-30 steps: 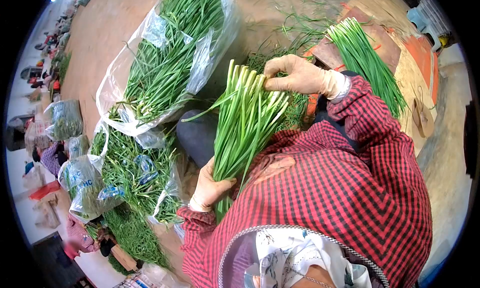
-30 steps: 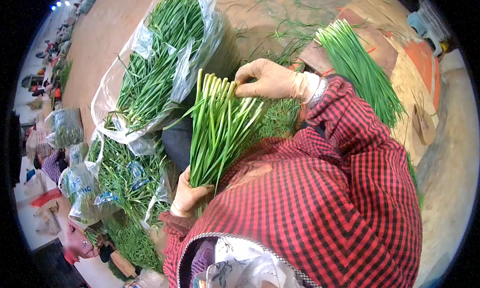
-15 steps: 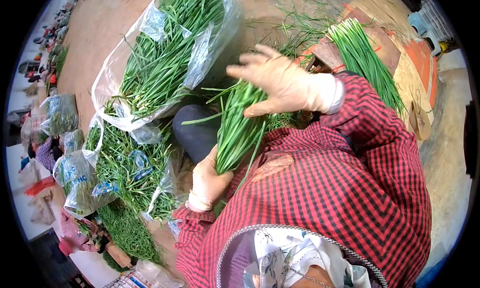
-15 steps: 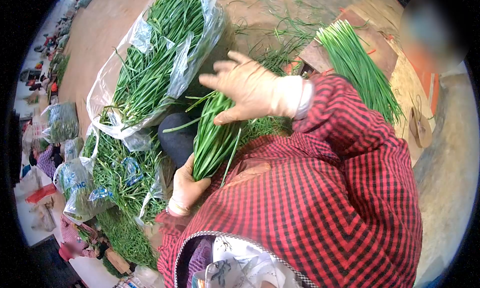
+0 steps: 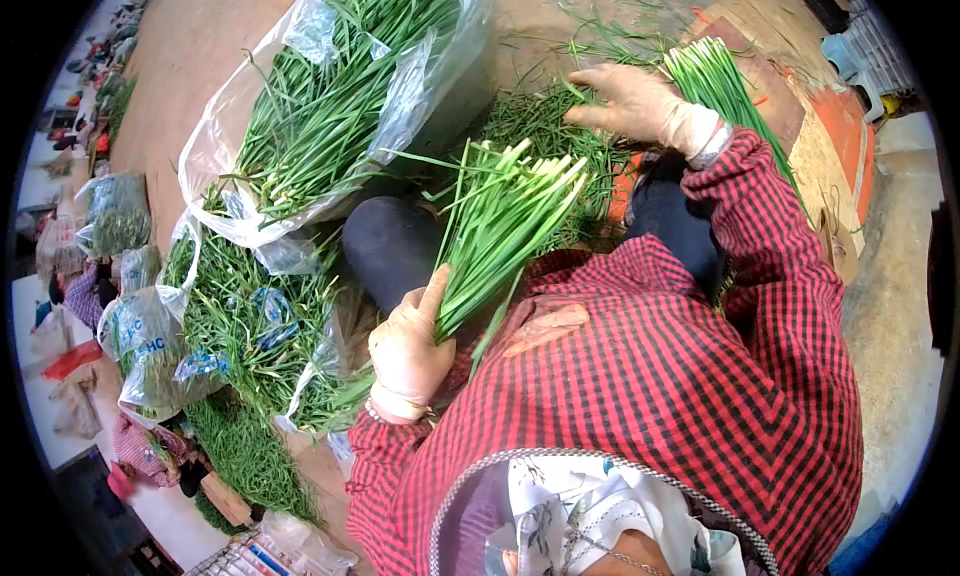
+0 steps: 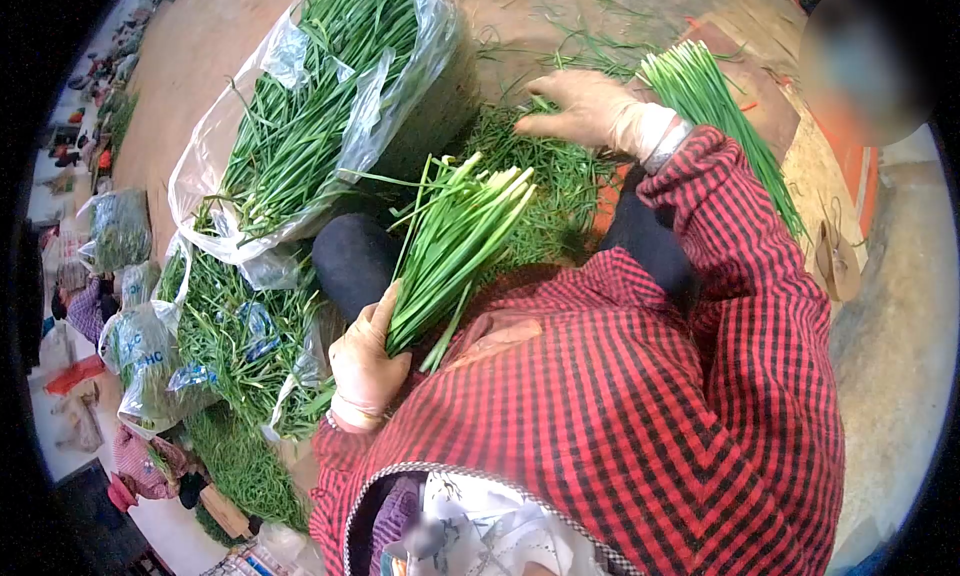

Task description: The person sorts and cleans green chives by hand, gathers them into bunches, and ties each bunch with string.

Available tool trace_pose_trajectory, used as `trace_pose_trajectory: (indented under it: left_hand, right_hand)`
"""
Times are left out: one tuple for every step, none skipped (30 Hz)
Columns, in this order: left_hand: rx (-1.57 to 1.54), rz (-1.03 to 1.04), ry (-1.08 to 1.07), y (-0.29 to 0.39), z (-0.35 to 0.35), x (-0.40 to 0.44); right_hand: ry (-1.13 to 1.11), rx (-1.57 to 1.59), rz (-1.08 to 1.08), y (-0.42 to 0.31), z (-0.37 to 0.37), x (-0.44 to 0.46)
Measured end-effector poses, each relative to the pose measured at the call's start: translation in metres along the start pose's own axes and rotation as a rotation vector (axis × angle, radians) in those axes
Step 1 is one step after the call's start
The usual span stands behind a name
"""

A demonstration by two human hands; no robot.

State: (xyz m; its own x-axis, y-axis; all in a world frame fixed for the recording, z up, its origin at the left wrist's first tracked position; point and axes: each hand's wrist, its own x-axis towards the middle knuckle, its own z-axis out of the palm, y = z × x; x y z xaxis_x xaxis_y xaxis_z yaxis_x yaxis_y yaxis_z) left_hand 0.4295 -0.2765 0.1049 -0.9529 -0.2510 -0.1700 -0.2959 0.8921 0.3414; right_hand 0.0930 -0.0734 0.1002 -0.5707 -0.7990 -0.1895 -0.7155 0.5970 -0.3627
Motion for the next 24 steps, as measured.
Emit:
trace_pose_trajectory:
  left_hand:
    - [0.007, 0.026, 0.002, 0.001, 0.000, 0.001]
    - [0.015, 0.055, 0.004, 0.003, 0.000, 0.002]
    - [0.017, 0.062, 0.001, 0.004, 0.000, 0.004]
    - [0.028, 0.094, -0.004, 0.006, 0.000, 0.007]
    - [0.039, 0.124, -0.009, 0.007, 0.000, 0.008]
    - [0.040, 0.127, -0.011, 0.007, -0.001, 0.008]
    - [0.027, 0.116, -0.034, 0.006, -0.001, 0.007]
    - [0.013, 0.103, -0.057, 0.005, -0.001, 0.005]
    - [0.013, 0.098, -0.059, 0.003, -0.001, 0.003]
    - [-0.010, 0.076, -0.063, 0.002, -0.001, 0.001]
    - [-0.034, 0.055, -0.067, 0.000, -0.001, 0.000]
    - [-0.036, 0.052, -0.069, -0.002, 0.000, -0.001]
    - [-0.026, 0.085, -0.036, -0.005, 0.000, -0.001]
    - [-0.016, 0.119, -0.001, -0.007, 0.000, -0.002]
    - [-0.020, 0.117, -0.003, -0.011, 0.000, -0.003]
    - [-0.004, 0.170, 0.024, -0.015, 0.000, -0.004]
    - [0.013, 0.226, 0.051, -0.018, 0.000, -0.004]
    - [0.022, 0.243, 0.070, -0.018, 0.000, -0.006]
    - [0.018, 0.244, 0.069, -0.019, 0.000, -0.007]
    - [0.054, 0.248, 0.092, -0.020, -0.001, -0.008]
    - [0.091, 0.252, 0.115, -0.021, -0.001, -0.008]
    - [0.114, 0.248, 0.108, -0.022, -0.001, -0.009]
    - [0.115, 0.256, 0.108, -0.022, -0.001, -0.008]
    - [0.134, 0.254, 0.080, -0.020, -0.003, -0.006]
  right_hand:
    - [-0.015, 0.016, -0.136, -0.013, 0.002, -0.003]
    - [-0.043, 0.083, -0.270, -0.024, 0.009, -0.004]
    - [-0.056, 0.083, -0.356, -0.038, 0.017, -0.006]
    - [-0.099, 0.083, -0.435, -0.047, 0.027, -0.002]
    - [-0.130, 0.100, -0.518, -0.060, 0.033, 0.002]
    - [-0.120, 0.148, -0.636, -0.066, 0.038, 0.004]
    - [-0.111, 0.195, -0.757, -0.071, 0.044, 0.005]
    - [-0.013, 0.353, -0.811, -0.073, 0.058, 0.005]
    - [0.015, 0.441, -0.793, -0.077, 0.064, 0.000]
    - [0.078, 0.392, -0.767, -0.079, 0.065, -0.006]
    - [0.139, 0.343, -0.739, -0.079, 0.063, -0.012]
    - [0.134, 0.345, -0.739, -0.078, 0.059, -0.017]
    - [0.123, 0.295, -0.685, -0.074, 0.053, -0.024]
    - [0.112, 0.244, -0.631, -0.070, 0.044, -0.030]
    - [0.052, 0.320, -0.553, -0.063, 0.033, -0.038]
    - [-0.072, 0.582, -0.458, -0.055, 0.021, -0.044]
    - [-0.195, 0.839, -0.352, -0.047, 0.009, -0.050]
    - [-0.158, 0.877, -0.255, -0.037, -0.001, -0.055]
    - [-0.121, 0.914, -0.158, -0.025, -0.009, -0.058]
    - [-0.039, 0.894, -0.091, -0.010, -0.013, -0.057]
    - [0.044, 0.873, -0.025, 0.010, -0.019, -0.052]
    - [-0.016, 0.724, 0.037, 0.043, -0.010, -0.042]
    - [-0.009, 0.724, 0.041, 0.039, -0.002, -0.044]
    - [0.018, 0.502, -0.001, 0.028, 0.004, -0.047]
